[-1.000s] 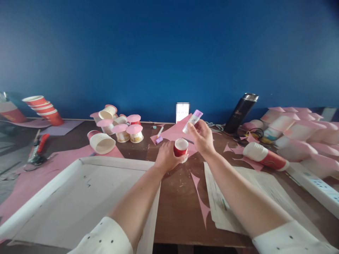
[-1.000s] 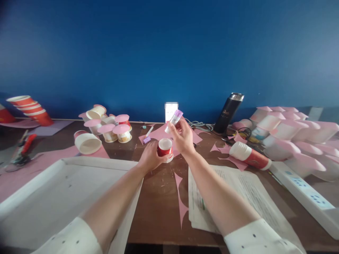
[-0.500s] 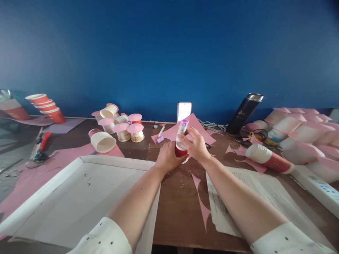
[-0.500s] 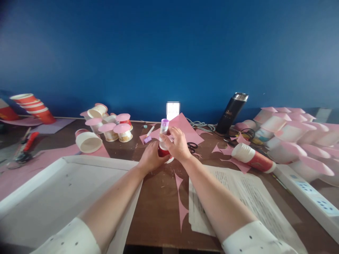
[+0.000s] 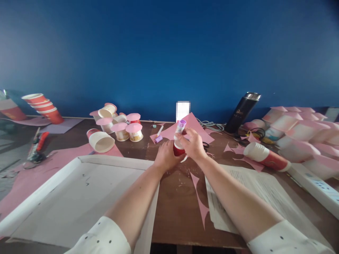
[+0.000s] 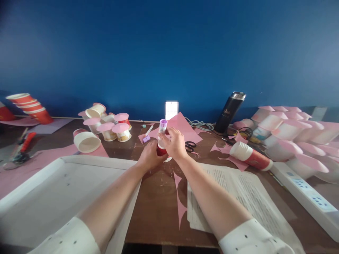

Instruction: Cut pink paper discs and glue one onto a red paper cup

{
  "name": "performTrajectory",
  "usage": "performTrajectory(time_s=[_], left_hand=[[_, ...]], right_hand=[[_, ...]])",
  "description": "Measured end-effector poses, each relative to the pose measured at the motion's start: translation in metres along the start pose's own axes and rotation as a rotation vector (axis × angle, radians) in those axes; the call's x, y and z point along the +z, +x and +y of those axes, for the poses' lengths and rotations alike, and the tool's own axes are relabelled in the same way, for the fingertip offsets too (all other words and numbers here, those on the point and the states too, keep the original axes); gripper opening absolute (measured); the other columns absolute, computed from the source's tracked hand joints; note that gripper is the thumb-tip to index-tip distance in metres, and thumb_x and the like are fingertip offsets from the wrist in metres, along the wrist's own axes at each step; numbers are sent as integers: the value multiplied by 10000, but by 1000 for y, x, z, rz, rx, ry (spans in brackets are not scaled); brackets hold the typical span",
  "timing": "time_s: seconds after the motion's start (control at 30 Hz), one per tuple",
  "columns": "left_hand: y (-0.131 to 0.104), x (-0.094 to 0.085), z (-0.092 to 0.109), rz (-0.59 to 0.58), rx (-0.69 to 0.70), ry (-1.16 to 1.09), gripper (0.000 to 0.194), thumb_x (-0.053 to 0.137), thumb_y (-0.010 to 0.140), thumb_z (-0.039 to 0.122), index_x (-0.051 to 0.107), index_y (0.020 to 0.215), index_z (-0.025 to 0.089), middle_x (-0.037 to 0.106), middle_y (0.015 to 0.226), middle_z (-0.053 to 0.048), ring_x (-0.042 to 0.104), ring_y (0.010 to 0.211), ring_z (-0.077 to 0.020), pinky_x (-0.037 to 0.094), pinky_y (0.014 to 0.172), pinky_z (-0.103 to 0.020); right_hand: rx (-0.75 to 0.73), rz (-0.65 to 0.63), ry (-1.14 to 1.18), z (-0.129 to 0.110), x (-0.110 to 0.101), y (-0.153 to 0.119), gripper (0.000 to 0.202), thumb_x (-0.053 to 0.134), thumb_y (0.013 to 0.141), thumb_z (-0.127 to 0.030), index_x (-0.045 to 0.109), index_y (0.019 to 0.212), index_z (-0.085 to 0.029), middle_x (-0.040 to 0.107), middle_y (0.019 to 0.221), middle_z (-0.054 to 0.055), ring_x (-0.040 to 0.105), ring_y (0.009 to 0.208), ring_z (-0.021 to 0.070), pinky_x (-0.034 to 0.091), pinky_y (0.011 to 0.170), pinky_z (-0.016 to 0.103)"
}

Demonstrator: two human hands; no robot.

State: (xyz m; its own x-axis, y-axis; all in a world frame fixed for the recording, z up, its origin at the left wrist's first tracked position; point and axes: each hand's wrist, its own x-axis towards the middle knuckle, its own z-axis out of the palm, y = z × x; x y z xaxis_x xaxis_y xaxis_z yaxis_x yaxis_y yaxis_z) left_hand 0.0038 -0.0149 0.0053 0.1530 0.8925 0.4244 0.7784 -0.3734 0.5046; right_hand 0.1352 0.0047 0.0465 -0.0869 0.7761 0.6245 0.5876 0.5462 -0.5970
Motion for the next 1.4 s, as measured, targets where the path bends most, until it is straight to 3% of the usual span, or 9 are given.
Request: performTrajectory(time_s=[0.23,0.43,0.6,0.8,0.9,1.0,1.13,1.23,1.4], left_hand=[[0,-4,2,-43,-14,14,378,667,696,428,505,929,178,620,906,-94,606,876,-269,451,737,-373],[-2,-4,4,1,7,-39,434,673,689,499,516,933,176,631,913,-95,607,853,-258,455,737,-372],[-2,-2,0,-4,35,-27,370,692,674,389,516,923,180,627,908,-88,598,837,-249,453,732,-375],[0,-4,-1,-43,5,-22,345,691,668,371,509,900,191,616,903,-80,595,840,-250,450,721,-373],[0,-4,1,-30,-7,-34,371,679,686,428,513,918,190,618,901,-79,601,840,-250,455,727,-375],[0,-5,3,-16,5,-48,402,681,686,453,515,930,180,623,921,-90,603,857,-254,461,749,-385],[0,-6,3,-49,-6,-43,377,681,687,424,517,925,182,623,952,-94,600,885,-258,461,773,-396],[0,-6,3,-45,-15,-39,387,667,699,443,519,950,187,624,950,-87,601,889,-259,461,764,-388],[-1,-5,4,-24,-13,-44,412,654,710,482,519,966,189,627,931,-82,607,878,-252,455,751,-367]], right_hand=[[-12,-24,-78,-8,-6,0,220,597,814,-425,635,782,-211,642,765,36,566,777,208,418,728,338],[64,90,233,-18,-26,-1,240,546,860,-431,616,873,-202,641,804,22,580,719,161,437,670,301],[-100,-55,-23,-22,-24,-11,164,612,796,-364,577,816,-205,626,775,22,566,730,187,418,736,352],[-121,18,-218,-9,-16,-13,181,585,801,-373,533,805,-200,612,777,45,550,756,218,406,762,391],[-52,58,-101,-9,-21,-11,199,573,818,-400,546,816,-203,616,777,41,560,733,202,430,717,362],[-10,5,96,-13,-28,-11,193,557,842,-400,570,852,-208,633,791,24,581,720,174,448,669,312],[-2,-101,61,-15,-27,-11,179,623,786,-381,577,809,-210,629,736,4,575,666,162,443,651,303],[29,-18,16,-9,-25,-11,191,638,761,-390,577,790,-212,634,748,9,577,681,173,449,673,321],[143,110,154,-3,-31,-8,229,602,802,-437,601,824,-209,652,771,20,595,701,178,465,663,319]])
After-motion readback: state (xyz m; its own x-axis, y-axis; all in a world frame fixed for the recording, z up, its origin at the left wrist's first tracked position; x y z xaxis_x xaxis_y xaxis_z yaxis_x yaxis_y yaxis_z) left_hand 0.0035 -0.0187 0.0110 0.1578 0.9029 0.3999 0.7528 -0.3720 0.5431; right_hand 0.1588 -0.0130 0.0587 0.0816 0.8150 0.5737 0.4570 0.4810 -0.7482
